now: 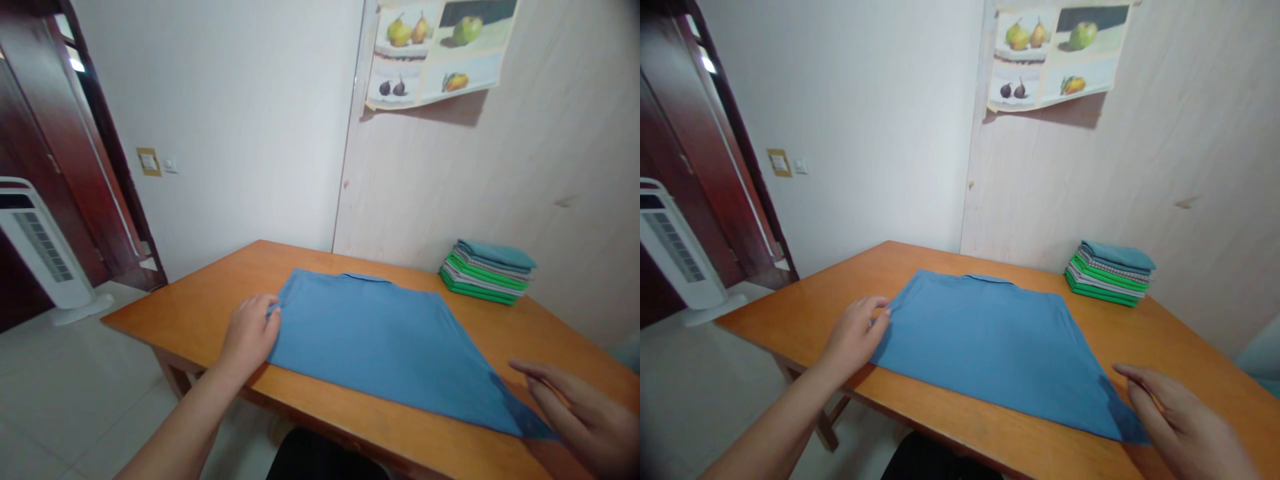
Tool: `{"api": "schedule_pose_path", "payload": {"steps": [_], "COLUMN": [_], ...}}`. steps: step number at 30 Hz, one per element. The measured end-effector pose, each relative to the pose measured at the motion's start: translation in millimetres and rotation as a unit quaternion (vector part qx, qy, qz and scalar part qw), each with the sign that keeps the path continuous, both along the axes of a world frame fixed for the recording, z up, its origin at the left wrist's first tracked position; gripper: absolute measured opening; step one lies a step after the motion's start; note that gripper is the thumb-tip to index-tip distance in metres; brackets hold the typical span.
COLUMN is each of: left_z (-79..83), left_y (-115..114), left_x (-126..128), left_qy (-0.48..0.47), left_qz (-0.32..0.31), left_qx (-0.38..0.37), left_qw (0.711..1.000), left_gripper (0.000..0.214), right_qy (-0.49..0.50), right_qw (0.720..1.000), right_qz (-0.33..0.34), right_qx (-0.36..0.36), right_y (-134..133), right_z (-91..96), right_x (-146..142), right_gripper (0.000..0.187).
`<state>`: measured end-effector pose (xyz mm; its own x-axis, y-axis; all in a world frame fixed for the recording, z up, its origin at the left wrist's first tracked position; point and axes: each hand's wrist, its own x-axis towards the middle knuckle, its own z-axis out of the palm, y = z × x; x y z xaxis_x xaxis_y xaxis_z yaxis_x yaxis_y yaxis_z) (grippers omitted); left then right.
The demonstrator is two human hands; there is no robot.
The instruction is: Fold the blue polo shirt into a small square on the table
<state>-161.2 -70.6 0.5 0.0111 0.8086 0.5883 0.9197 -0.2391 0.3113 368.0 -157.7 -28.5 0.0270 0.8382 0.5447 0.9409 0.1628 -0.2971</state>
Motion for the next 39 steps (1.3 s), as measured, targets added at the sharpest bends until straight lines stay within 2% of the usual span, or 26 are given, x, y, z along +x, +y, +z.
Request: {"api": "schedule_pose_path", "payload": {"steps": [3, 7, 11, 15, 18, 21, 25, 29, 32, 34, 39], "left_z": [-8.5, -23.0, -26.8, -20.0, -10.5, 2.5, 19.6, 26.9, 21.6, 11.9, -23.4], "left_y": [14, 20, 12, 1, 1, 13, 45, 85, 111, 123, 134], "left_x": [30, 48, 42, 33, 32, 42, 78, 123, 147, 154, 151], "left_qy": [0.023, 0.105, 0.134, 0.139, 0.149, 0.16, 0.166, 0.184, 0.202, 0.201, 0.185], "left_qz": [-0.106, -0.16, -0.161, -0.169, -0.178, -0.179, -0.235, -0.296, -0.303, -0.294, -0.302], "left_qx": [-0.037, -0.158, -0.235, -0.261, -0.283, -0.274, -0.198, -0.165, -0.159, -0.173, -0.212], "left_qw": [0.993, 0.969, 0.949, 0.94, 0.931, 0.931, 0.937, 0.923, 0.918, 0.918, 0.911], "left_gripper": [0.036, 0.055, 0.072, 0.074, 0.075, 0.07, 0.048, 0.043, 0.048, 0.052, 0.06], "right_qy": [0.027, -0.027, -0.107, -0.121, -0.114, -0.1, -0.077, -0.068, -0.07, -0.071, -0.057], "right_qw": [0.997, 0.991, 0.978, 0.976, 0.973, 0.971, 0.975, 0.973, 0.965, 0.961, 0.957], "right_qz": [0.022, 0.064, 0.06, 0.061, 0.066, 0.077, 0.1, 0.108, 0.108, 0.107, 0.108], "right_qx": [-0.062, -0.114, -0.17, -0.173, -0.188, -0.204, -0.185, -0.193, -0.227, -0.244, -0.263], "right_y": [34, 58, 54, 42, 40, 47, 68, 87, 92, 93, 105], "right_z": [4.9, -10.3, -35.5, -43.7, -38.5, -29.5, -17.2, -6.6, 1.1, 6.6, 20.7], "right_x": [-34, -71, -72, -62, -60, -62, -70, -87, -99, -103, -101], "right_gripper": [0.049, 0.062, 0.071, 0.066, 0.065, 0.063, 0.058, 0.062, 0.066, 0.067, 0.064]}}
